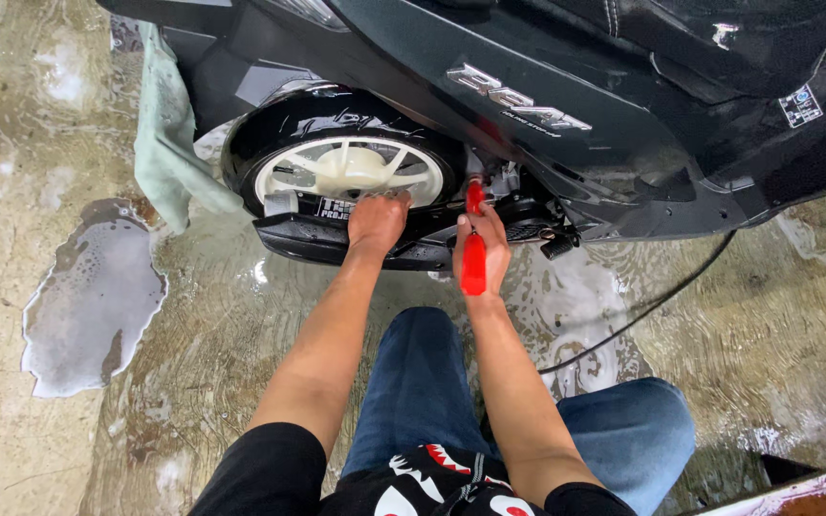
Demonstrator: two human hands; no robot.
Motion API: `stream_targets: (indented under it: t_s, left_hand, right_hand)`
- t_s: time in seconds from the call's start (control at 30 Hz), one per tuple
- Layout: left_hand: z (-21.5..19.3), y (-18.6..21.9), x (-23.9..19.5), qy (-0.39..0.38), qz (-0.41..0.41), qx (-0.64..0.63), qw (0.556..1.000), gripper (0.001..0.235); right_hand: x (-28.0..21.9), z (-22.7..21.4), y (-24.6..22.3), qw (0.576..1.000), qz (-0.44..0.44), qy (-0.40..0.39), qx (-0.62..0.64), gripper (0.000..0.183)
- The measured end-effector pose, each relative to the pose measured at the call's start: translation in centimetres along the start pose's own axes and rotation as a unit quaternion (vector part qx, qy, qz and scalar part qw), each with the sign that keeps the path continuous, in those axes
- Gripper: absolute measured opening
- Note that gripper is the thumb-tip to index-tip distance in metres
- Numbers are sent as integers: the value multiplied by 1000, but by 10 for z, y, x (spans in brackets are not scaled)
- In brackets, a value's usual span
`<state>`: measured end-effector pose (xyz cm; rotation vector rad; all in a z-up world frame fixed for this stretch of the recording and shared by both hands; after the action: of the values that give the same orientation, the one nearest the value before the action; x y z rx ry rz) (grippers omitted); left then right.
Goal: The person uses a pressure washer to rinse soap off a black Honda motorcycle. They systematically spray the lower body, wheels, and engine area, moving around the vehicle to cover different sides.
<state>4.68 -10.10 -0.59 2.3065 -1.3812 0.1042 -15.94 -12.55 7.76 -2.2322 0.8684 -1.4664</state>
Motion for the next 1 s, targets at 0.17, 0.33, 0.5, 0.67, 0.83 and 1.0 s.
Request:
stream_targets:
  t_s: [0.17, 0.33, 0.5, 0.67, 0.83, 1.0]
  left_hand:
    - [8, -2, 2, -6, 4, 6, 1000, 15]
    - [20, -2, 2, 0, 32, 36, 999, 13]
    - [20, -3, 6, -26, 19, 37, 999, 12]
    - [17, -1, 5, -12, 25, 18, 999, 16]
    - [16, 2, 2, 21, 48, 9, 999, 14]
    - [22, -2, 2, -22, 21, 13, 999, 14]
  right_hand:
    - [0, 2, -2, 1000, -3, 0, -3, 11]
    - [3, 8, 7, 1000, 14, -24, -5, 11]
    - [5, 10, 11, 1000, 8, 10, 9, 12]
    - [1, 15, 8, 1000, -2, 6, -6, 9]
    - [1, 16, 0, 1000, 2, 7, 18, 12]
    - [0, 19, -2, 1000, 1, 2, 1, 9]
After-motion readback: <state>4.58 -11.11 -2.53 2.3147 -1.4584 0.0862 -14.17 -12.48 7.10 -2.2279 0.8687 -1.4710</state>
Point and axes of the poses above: each hand's wrist, its own x-axis towards the middle knuckle, its own z-axis out of the palm, y = z × x, the point moved 10 cm from there along x, towards the middle knuckle, and after that the axes turned 8 degrees about -z, right-handed, at the moved point
